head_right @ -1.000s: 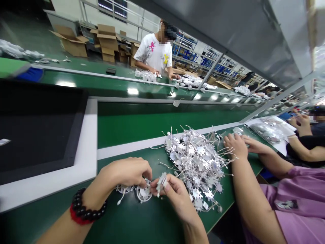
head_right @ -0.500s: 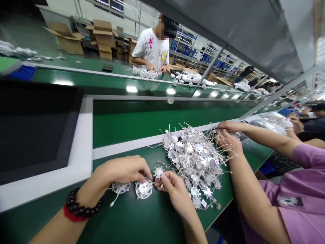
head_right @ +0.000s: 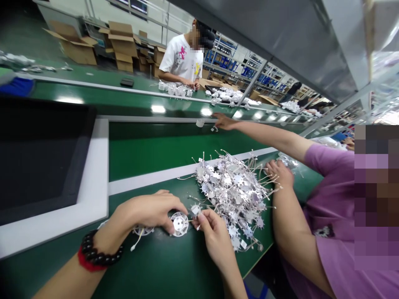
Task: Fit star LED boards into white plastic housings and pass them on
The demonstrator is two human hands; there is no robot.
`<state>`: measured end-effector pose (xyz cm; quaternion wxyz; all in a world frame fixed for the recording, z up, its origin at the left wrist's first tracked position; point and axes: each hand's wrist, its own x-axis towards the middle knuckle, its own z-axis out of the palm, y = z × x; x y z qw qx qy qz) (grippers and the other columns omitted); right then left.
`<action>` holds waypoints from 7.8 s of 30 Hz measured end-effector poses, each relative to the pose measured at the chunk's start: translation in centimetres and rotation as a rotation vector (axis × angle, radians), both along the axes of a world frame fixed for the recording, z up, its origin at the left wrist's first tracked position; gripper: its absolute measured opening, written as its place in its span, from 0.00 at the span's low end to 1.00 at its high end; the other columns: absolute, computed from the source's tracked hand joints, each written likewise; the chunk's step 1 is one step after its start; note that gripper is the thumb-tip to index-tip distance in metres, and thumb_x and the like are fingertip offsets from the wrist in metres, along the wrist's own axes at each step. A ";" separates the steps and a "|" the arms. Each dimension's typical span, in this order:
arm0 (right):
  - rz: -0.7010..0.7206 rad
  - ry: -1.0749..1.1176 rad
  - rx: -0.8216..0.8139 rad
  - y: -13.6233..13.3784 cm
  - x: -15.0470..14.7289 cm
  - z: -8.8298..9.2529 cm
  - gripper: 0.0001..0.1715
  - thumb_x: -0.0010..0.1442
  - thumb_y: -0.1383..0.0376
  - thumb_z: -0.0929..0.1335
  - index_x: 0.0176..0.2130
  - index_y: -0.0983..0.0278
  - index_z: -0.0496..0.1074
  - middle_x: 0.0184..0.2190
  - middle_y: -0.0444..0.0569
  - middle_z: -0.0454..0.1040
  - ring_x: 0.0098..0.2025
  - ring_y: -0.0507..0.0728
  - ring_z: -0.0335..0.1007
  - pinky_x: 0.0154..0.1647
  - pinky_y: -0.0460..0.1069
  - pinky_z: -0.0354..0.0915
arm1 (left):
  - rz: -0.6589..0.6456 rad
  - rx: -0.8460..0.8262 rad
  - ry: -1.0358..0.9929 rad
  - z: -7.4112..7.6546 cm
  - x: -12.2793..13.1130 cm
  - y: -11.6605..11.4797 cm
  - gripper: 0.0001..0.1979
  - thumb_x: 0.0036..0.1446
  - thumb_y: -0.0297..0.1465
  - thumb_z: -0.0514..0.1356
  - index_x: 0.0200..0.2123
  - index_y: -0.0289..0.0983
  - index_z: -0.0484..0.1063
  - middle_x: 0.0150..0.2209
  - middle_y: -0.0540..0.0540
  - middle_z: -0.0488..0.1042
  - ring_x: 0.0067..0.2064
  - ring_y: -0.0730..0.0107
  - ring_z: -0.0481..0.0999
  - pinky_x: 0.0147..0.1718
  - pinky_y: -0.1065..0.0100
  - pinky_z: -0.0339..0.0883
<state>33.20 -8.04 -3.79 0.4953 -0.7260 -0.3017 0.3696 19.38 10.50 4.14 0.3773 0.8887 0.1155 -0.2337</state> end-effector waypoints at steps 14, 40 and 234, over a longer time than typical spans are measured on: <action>0.250 -0.212 -0.167 -0.3 -2.4 5.1 0.29 0.63 0.41 0.65 0.29 0.63 0.68 0.24 0.42 0.62 0.27 0.53 0.55 0.28 0.48 0.53 | 0.027 -0.050 -0.048 -0.2 -1.0 1.2 0.25 0.58 0.34 0.66 0.59 0.46 0.71 0.60 0.48 0.73 0.66 0.49 0.61 0.60 0.57 0.61; 0.338 -0.284 -0.324 -0.7 -2.9 4.0 0.25 0.64 0.45 0.64 0.26 0.60 0.61 0.23 0.42 0.60 0.26 0.53 0.55 0.27 0.48 0.52 | -0.030 -0.068 -0.132 -0.6 -0.7 0.9 0.17 0.59 0.37 0.60 0.51 0.44 0.77 0.53 0.46 0.77 0.53 0.57 0.74 0.51 0.66 0.66; 0.496 -1.001 0.237 4.6 -7.0 4.5 0.09 0.68 0.67 0.68 0.42 0.61 0.80 0.51 0.53 0.78 0.52 0.63 0.73 0.52 0.58 0.68 | 0.242 -0.023 -0.195 0.1 -4.0 5.3 0.17 0.57 0.40 0.58 0.44 0.37 0.76 0.46 0.43 0.80 0.46 0.56 0.77 0.46 0.62 0.68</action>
